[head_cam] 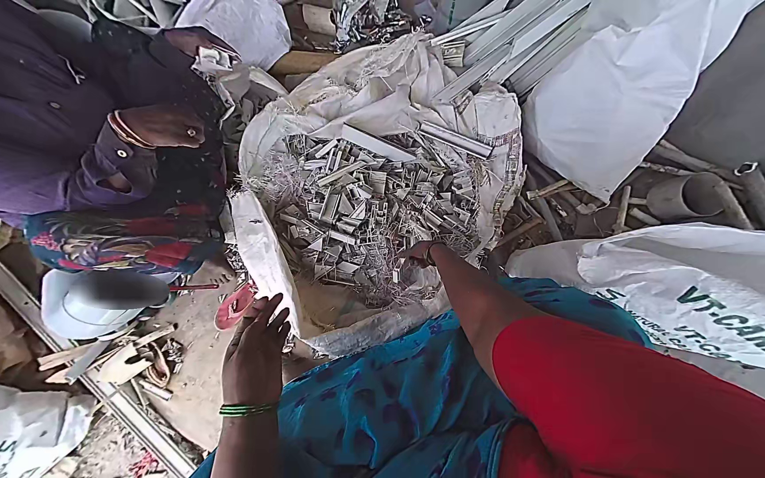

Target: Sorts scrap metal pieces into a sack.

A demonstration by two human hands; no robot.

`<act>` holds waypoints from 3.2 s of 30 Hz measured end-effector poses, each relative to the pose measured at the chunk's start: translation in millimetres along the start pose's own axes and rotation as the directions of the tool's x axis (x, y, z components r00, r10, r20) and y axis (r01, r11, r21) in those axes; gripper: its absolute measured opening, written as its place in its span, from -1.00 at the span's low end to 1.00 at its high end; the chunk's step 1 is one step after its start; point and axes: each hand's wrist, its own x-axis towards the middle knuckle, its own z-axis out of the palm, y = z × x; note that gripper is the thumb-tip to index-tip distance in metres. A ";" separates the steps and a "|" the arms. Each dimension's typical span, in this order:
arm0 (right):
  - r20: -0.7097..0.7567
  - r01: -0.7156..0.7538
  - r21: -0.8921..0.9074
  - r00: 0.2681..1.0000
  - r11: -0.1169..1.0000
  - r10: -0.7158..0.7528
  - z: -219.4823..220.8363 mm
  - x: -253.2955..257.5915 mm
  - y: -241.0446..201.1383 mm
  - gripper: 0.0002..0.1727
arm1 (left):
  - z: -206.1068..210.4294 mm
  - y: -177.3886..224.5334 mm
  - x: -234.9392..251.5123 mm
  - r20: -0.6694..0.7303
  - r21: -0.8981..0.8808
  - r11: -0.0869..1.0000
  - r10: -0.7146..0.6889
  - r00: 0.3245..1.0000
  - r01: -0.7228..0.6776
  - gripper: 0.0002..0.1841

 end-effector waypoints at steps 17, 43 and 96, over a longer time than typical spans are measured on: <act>-0.131 0.089 -0.412 0.979 0.907 -0.155 33.7 -20.6 -3.8 -0.43 | 4.7 -3.9 1.9 -0.008 0.003 1.000 -0.008 1.000 0.008 -0.63; -0.303 0.102 -0.623 0.882 0.775 -0.360 38.2 1.0 4.9 -0.52 | -11.6 -0.5 -0.5 -0.006 -0.012 1.000 -0.018 1.000 0.018 -0.61; 0.041 0.670 -0.691 0.412 0.272 -0.910 105.0 -375.9 -107.9 -0.56 | -13.1 12.0 -50.9 0.226 -0.294 0.956 0.055 0.972 0.014 -0.59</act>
